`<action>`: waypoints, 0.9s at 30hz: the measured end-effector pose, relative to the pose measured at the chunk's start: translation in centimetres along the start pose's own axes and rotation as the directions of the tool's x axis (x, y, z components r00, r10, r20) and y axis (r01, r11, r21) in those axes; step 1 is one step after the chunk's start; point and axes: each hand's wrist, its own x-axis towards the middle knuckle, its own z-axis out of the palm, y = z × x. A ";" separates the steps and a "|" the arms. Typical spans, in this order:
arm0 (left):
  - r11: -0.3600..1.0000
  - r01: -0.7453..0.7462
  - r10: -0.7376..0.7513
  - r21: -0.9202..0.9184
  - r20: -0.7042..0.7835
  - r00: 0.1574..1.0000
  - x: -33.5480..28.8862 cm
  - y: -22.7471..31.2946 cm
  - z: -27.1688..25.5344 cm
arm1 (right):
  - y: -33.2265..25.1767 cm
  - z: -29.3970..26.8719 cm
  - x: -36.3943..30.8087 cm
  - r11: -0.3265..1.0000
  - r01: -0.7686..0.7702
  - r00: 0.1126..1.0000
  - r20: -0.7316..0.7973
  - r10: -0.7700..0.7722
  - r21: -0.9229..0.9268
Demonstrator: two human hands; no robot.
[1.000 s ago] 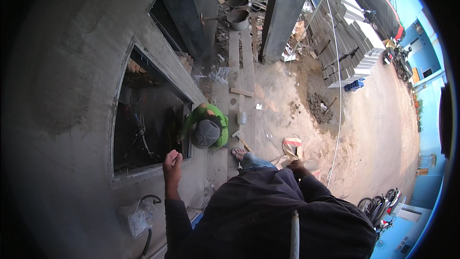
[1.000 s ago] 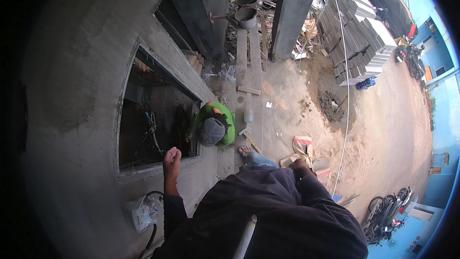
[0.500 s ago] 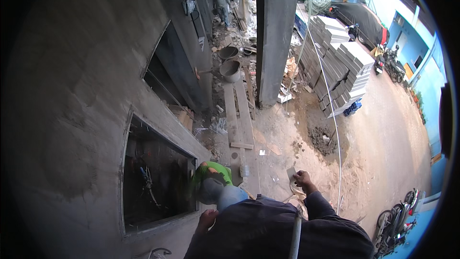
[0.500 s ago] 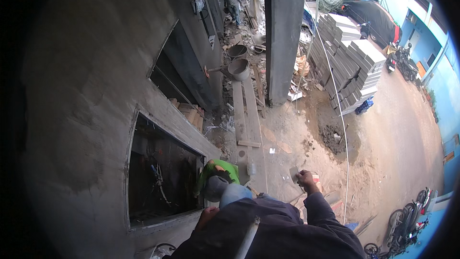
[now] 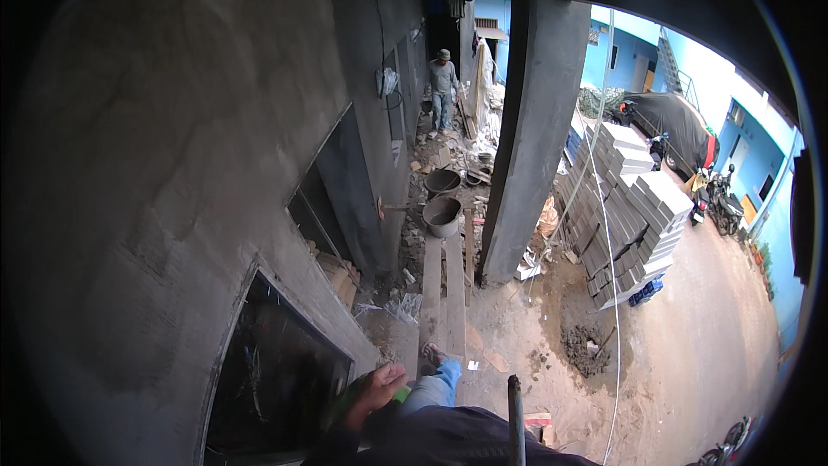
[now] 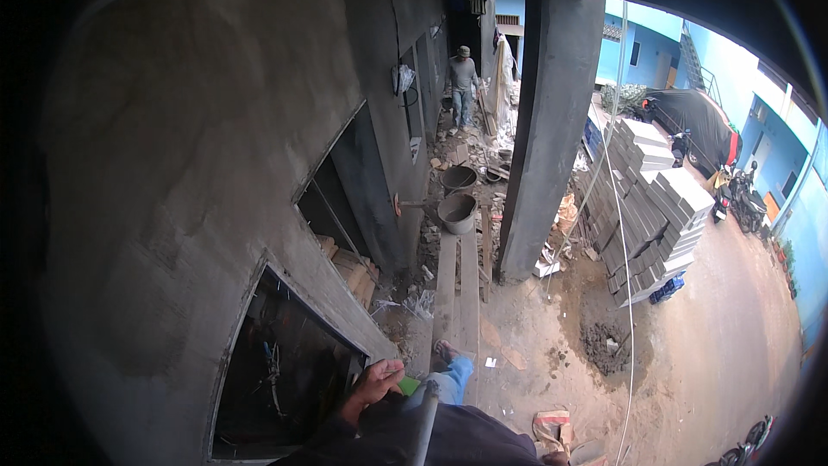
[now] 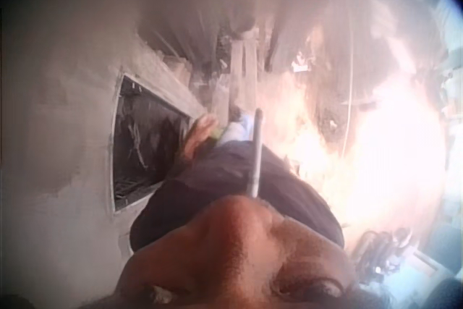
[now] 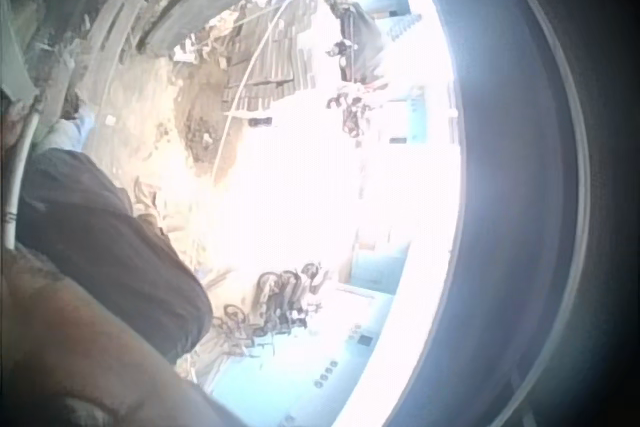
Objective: The person secures a plastic-wrapped electrical box to a concrete ceiling using clear tape. They repeatedly apply and smooth tape around the box and along the attached conduit to hold it in place.
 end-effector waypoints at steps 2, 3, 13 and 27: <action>0.998 -0.034 0.037 -0.051 0.061 0.997 4.2 5.8 -1.0 | -3.3 -1.0 3.6 1.000 -0.023 1.000 -0.015 0.023 -0.007; 0.993 -0.104 0.109 -0.062 0.083 0.991 6.4 9.0 -1.5 | -5.1 -1.7 5.9 0.999 -0.029 0.999 -0.028 0.029 -0.013; 0.779 -0.594 0.612 -0.203 0.038 0.790 24.4 36.6 -7.5 | -44.0 -12.3 32.1 0.896 0.311 0.900 -0.206 -0.384 -0.316; 0.528 -0.791 0.849 -0.309 0.209 0.485 28.5 51.5 -6.8 | -71.2 -20.3 25.6 0.619 0.747 0.661 -0.367 -0.655 0.242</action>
